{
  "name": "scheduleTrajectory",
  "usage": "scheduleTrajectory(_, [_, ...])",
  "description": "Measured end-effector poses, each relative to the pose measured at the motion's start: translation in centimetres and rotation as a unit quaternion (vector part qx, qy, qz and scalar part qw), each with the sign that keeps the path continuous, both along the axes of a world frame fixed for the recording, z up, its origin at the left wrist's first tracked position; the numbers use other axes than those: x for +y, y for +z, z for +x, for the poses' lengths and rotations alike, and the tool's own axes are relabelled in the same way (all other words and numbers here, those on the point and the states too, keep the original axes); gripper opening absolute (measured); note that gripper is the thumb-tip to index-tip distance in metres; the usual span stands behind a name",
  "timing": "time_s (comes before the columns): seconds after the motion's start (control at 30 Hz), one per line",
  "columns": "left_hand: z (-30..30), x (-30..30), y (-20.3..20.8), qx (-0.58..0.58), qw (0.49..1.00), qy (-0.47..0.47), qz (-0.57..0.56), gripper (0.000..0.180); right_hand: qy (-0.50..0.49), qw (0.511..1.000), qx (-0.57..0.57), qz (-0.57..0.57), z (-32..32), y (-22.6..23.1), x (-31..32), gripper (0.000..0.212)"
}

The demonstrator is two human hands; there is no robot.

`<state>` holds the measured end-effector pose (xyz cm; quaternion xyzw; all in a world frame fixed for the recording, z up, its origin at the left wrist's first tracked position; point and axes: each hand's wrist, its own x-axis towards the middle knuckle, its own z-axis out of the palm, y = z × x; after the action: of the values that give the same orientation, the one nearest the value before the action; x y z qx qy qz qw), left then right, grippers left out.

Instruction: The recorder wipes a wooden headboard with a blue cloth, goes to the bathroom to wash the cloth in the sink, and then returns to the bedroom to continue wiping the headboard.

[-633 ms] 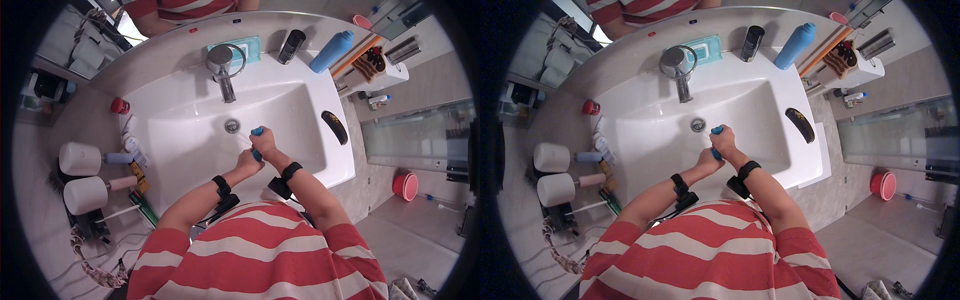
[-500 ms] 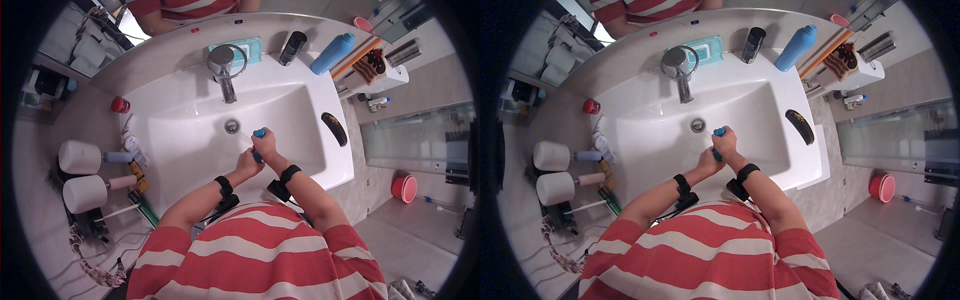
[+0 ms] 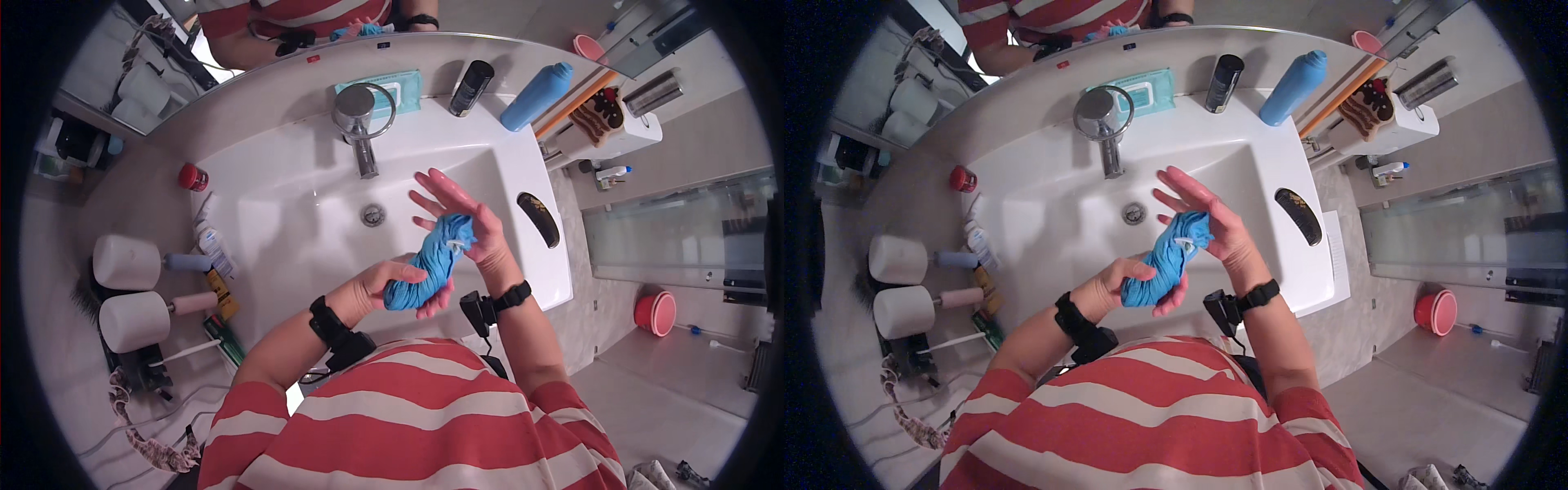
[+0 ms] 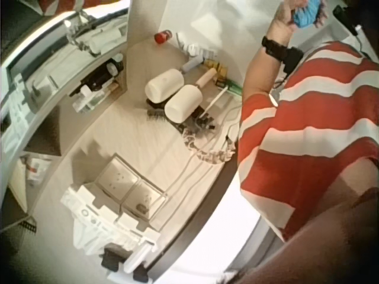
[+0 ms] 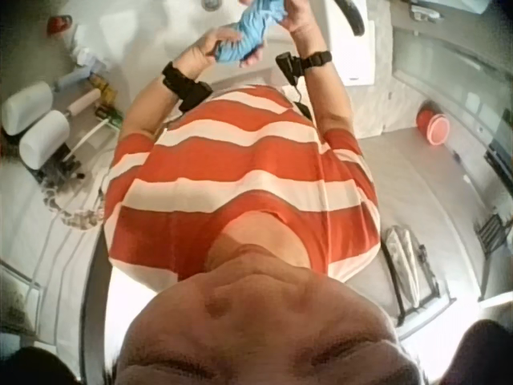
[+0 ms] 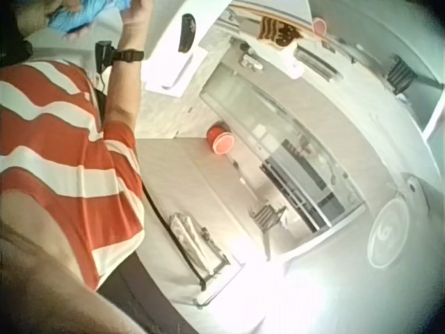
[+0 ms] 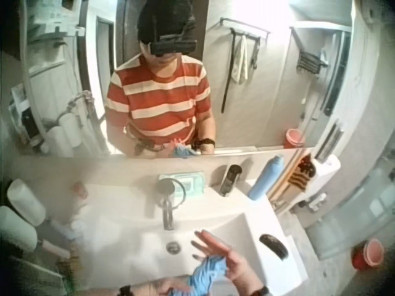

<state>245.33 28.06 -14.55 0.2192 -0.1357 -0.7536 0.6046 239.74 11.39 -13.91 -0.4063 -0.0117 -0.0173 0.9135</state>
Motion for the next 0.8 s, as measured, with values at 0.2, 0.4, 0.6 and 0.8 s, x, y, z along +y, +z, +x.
scheduleTrajectory(0.2, [-1.4,0.0,1.6,0.146,0.988,0.054,-0.01,0.055,0.081,0.99,-0.115,-0.017,0.3,2.3,-0.2,0.025])
scheduleTrajectory(0.4, [-0.8,-0.7,1.2,-0.057,0.987,0.073,0.132,0.038,-0.11,0.961,0.201,-0.156,0.5,1.8,2.0,0.025])
scheduleTrajectory(0.6, [-1.4,-1.9,-5.1,-0.317,0.911,0.115,0.237,0.019,-0.177,0.906,0.303,-0.236,1.5,-4.6,3.1,0.03])
scheduleTrajectory(0.8, [-2.2,-2.2,-8.4,-0.546,0.787,0.15,0.246,0.023,-0.23,0.852,0.346,-0.319,1.4,-8.6,4.1,0.028])
